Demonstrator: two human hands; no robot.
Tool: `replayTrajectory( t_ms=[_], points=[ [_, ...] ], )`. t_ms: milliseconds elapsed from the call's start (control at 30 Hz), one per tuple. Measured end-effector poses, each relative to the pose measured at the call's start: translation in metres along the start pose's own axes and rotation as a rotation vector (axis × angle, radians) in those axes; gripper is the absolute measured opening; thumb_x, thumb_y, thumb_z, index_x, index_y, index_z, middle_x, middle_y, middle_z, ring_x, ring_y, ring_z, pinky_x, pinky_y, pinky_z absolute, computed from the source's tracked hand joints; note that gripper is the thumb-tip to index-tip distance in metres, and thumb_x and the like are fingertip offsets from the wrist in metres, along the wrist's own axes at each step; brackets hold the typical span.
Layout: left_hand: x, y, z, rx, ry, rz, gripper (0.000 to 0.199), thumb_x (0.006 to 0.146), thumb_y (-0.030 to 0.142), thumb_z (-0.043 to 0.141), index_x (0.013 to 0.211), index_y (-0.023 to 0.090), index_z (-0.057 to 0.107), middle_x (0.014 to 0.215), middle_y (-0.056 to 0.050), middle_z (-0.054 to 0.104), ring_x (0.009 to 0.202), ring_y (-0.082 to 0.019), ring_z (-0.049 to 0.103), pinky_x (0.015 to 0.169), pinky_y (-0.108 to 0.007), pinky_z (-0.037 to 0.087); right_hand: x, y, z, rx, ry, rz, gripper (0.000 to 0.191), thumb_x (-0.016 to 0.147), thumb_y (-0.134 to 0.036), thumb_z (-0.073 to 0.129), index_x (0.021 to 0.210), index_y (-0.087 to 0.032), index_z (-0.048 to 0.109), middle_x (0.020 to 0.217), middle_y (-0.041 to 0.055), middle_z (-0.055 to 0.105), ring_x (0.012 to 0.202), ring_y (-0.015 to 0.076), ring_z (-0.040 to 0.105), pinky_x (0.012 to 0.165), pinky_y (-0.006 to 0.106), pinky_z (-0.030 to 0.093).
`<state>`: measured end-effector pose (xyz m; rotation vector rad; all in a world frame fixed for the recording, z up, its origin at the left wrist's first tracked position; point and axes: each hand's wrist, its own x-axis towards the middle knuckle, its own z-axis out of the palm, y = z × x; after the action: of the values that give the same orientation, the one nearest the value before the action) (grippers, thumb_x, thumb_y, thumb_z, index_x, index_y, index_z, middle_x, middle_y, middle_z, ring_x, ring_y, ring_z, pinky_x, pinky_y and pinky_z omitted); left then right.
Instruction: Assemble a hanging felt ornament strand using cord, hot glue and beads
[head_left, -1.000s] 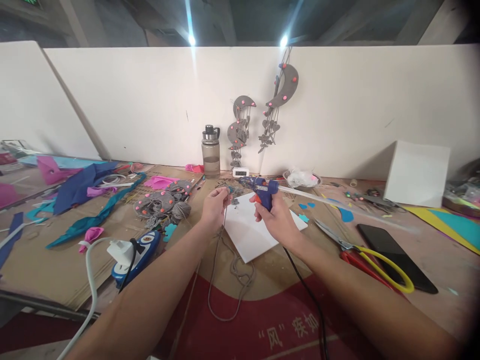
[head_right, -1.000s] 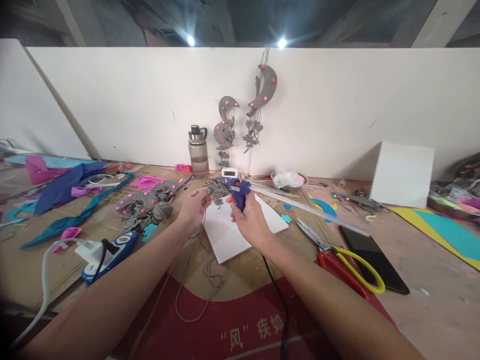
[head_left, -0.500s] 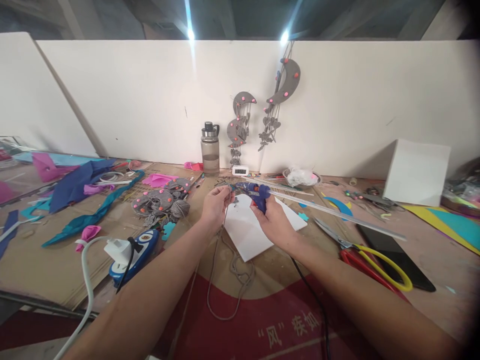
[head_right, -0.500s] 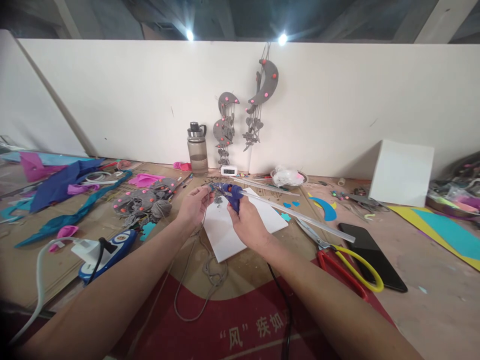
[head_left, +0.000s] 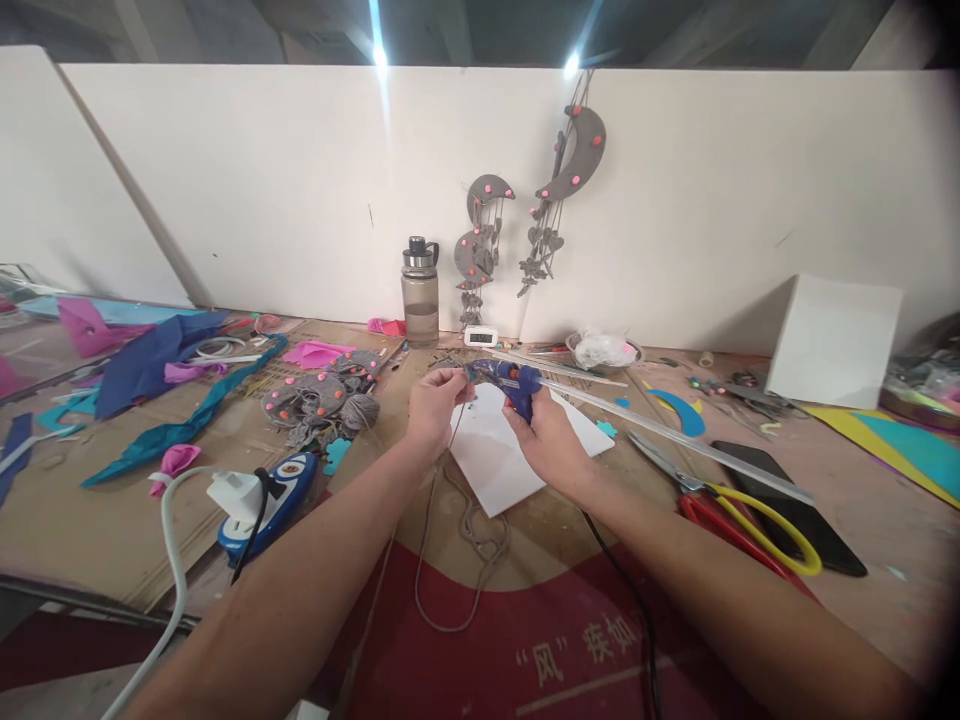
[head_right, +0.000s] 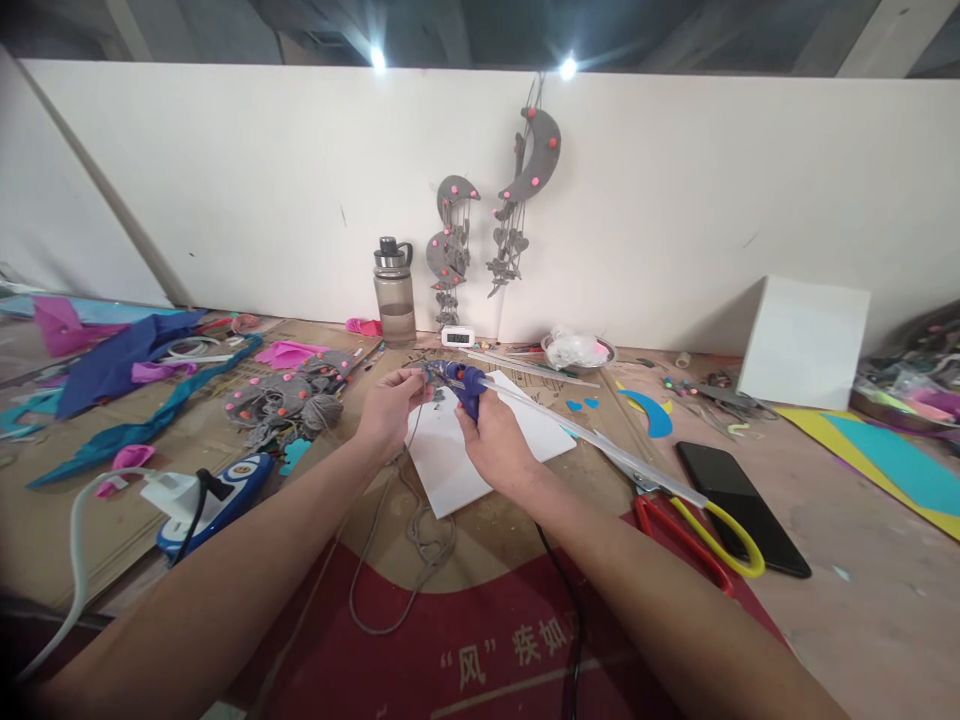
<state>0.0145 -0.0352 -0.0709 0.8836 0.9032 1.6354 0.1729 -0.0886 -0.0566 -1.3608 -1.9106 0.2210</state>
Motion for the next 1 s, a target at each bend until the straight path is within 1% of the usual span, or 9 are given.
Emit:
replayTrajectory(
  t_ms=[133,300,400,533,667,767,900,1000],
  points=[
    [0.001,0.004,-0.001,-0.082,0.036,-0.042,0.018,0.062,0.019,0.075,0.061,0.014,0.058,0.057,0.002,0.056,0.055,-0.008,0.056,0.062,-0.025,0.046,0.001,-0.001,-0.007,0.018,0.070,-0.013,0.025,0.088,-0.034,0.044,0.103,-0.014,0.051,0.095,0.0148,0.064,0.087,0.0262,0.061,0.076,0.037,0.046],
    [0.001,0.007,-0.001,-0.106,0.027,-0.061,0.019,0.062,0.019,0.077,0.061,0.013,0.058,0.058,0.002,0.055,0.055,-0.008,0.056,0.062,-0.024,0.046,0.001,-0.002,-0.006,0.025,0.008,-0.034,0.024,0.088,-0.031,0.045,0.106,-0.015,0.050,0.095,0.0126,0.065,0.085,0.0243,0.061,0.077,0.036,0.046],
    [0.000,0.007,0.000,-0.092,0.018,-0.064,0.019,0.061,0.019,0.077,0.062,0.014,0.059,0.058,0.002,0.056,0.055,-0.008,0.056,0.062,-0.024,0.047,0.000,0.000,-0.002,-0.001,-0.007,-0.037,0.023,0.088,-0.031,0.046,0.105,-0.015,0.050,0.098,0.0138,0.065,0.090,0.0252,0.061,0.080,0.037,0.047],
    [0.000,0.007,0.002,-0.081,0.031,-0.060,0.017,0.060,0.018,0.075,0.063,0.013,0.060,0.057,0.001,0.057,0.054,-0.010,0.057,0.060,-0.026,0.047,-0.001,0.001,0.000,-0.024,-0.032,-0.023,0.025,0.089,-0.031,0.045,0.106,-0.014,0.050,0.098,0.0152,0.065,0.091,0.0260,0.061,0.080,0.037,0.047],
    [0.000,0.006,0.002,-0.060,0.034,-0.048,0.014,0.060,0.017,0.074,0.064,0.013,0.060,0.057,0.001,0.058,0.055,-0.010,0.057,0.059,-0.026,0.047,-0.001,0.000,0.000,-0.027,-0.042,-0.033,0.025,0.089,-0.030,0.044,0.108,-0.015,0.050,0.100,0.0145,0.065,0.093,0.0255,0.062,0.082,0.037,0.047],
    [0.000,0.005,0.001,-0.044,0.044,-0.033,0.013,0.061,0.018,0.072,0.063,0.014,0.060,0.056,0.001,0.057,0.053,-0.009,0.055,0.060,-0.025,0.046,-0.002,0.000,0.001,-0.044,-0.044,-0.028,0.027,0.089,-0.031,0.044,0.109,-0.014,0.050,0.102,0.0161,0.064,0.095,0.0267,0.062,0.084,0.039,0.047],
    [0.001,0.005,-0.001,-0.049,0.036,0.012,0.015,0.063,0.020,0.073,0.063,0.014,0.059,0.057,0.002,0.057,0.053,-0.009,0.055,0.061,-0.026,0.046,-0.002,0.000,0.002,-0.050,-0.057,-0.022,0.028,0.089,-0.030,0.043,0.110,-0.013,0.050,0.103,0.0164,0.065,0.095,0.0266,0.062,0.083,0.039,0.047],
    [0.001,0.004,-0.001,-0.052,0.030,0.010,0.014,0.063,0.020,0.072,0.063,0.014,0.059,0.057,0.002,0.057,0.053,-0.009,0.055,0.061,-0.025,0.045,-0.003,-0.001,0.002,-0.046,-0.061,-0.016,0.028,0.089,-0.030,0.043,0.111,-0.013,0.050,0.102,0.0161,0.065,0.094,0.0265,0.062,0.083,0.039,0.047]
  ],
)
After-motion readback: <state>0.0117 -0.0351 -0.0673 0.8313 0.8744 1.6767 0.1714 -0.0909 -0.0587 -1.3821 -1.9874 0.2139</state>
